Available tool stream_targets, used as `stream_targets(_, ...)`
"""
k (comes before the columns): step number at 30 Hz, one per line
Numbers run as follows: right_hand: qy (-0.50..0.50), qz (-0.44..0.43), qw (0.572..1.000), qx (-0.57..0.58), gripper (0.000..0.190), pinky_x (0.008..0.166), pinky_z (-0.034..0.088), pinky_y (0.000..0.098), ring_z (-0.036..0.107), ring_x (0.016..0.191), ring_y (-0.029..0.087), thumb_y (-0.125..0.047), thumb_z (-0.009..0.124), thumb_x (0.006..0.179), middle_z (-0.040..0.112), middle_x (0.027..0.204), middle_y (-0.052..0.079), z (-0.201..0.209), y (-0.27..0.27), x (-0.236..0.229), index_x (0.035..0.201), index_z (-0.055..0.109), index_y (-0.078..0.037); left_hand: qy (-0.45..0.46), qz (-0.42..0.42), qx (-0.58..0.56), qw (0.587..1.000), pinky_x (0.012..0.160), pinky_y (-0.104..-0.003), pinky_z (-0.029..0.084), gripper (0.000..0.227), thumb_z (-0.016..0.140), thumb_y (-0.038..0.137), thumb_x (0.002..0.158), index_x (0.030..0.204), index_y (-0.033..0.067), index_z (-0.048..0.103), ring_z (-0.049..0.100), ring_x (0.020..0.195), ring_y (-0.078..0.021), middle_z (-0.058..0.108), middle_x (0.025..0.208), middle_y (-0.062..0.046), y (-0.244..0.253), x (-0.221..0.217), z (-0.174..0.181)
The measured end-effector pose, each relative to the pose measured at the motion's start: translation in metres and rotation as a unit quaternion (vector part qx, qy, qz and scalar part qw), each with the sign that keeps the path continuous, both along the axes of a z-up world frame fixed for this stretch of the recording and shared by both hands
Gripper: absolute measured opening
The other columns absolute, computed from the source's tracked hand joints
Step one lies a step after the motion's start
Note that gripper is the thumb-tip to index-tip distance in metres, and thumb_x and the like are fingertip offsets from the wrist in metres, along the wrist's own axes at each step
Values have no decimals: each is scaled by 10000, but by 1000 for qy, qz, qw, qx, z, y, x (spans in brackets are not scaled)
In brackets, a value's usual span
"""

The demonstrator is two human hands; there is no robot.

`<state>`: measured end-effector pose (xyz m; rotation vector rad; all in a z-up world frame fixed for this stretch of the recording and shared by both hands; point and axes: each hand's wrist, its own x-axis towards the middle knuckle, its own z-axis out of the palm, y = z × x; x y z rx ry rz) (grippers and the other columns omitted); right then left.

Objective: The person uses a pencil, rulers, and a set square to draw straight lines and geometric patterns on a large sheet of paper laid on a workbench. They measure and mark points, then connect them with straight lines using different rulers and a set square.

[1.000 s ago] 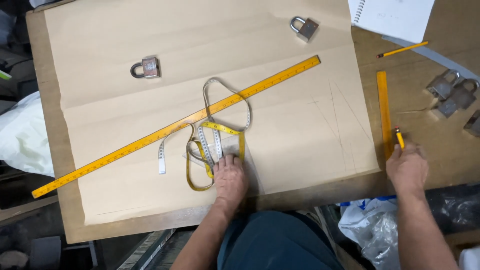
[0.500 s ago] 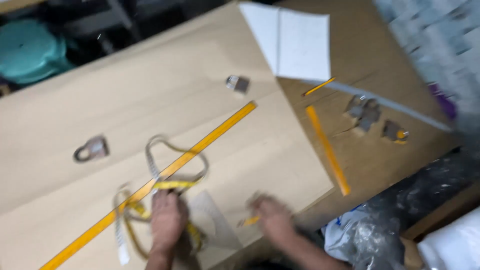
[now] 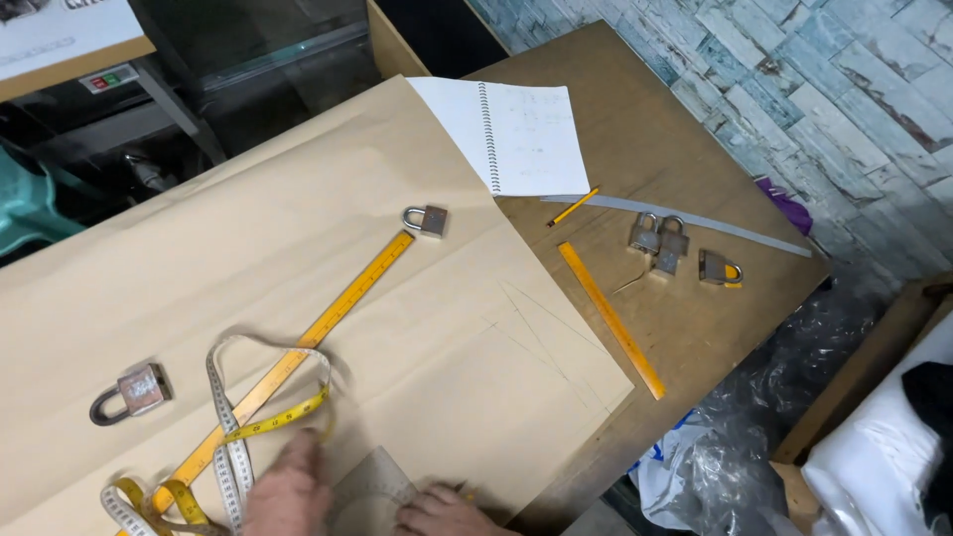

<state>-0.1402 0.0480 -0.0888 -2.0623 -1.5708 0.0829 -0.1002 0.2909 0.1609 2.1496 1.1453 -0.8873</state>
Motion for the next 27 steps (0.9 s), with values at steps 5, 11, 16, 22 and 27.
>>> stream_targets(5, 212, -87, 965, -129, 612, 1043, 430, 457, 454, 1417, 328, -188, 532, 967, 422, 1575, 174, 125, -29, 85, 1562, 415, -104, -186, -233, -94, 950, 1043, -328, 500, 599, 542, 184, 777, 1346, 364, 591, 668, 1202, -206, 660, 1367, 45, -38, 2, -93)
stream_targets(11, 366, -114, 882, -273, 333, 790, 476, 393, 652, 936, 270, -237, 528, 1016, 696, 1108, 96, 183, -28, 155, 1335, 621, -212, -312, -291, -90, 900, 771, -517, 543, 232, 532, 244, 952, 1127, 185, 672, 709, 891, -384, 746, 1027, -116, -80, 2, -116)
stream_targets(16, 385, -252, 799, -388, 294, 788, 451, 414, 688, 820, 215, -297, 577, 992, 737, 959, 16, 135, -33, 215, 1259, 699, -318, -106, -104, -117, 982, 853, -436, 564, 260, 542, 283, 966, 1152, 216, 711, 735, 1049, -264, 756, 1044, -68, -58, 19, -145)
stream_targets(22, 122, -289, 868, -384, 360, 844, 599, 479, 766, 952, 255, -329, 506, 1011, 715, 1193, 29, 99, -53, 221, 1367, 550, -298, -92, -101, -87, 987, 840, -415, 609, 389, 468, 277, 1022, 1316, 120, 669, 743, 1069, -312, 769, 1155, -130, -51, 46, -140)
stream_targets(27, 125, -230, 879, -398, 591, 873, 577, 496, 750, 953, 327, -160, 386, 1025, 659, 1229, 144, 106, -35, 202, 1612, 328, -210, -71, -165, -92, 979, 736, -370, 605, 387, 440, 218, 1038, 1304, 47, 664, 750, 978, -334, 755, 1089, -177, -63, 76, -120)
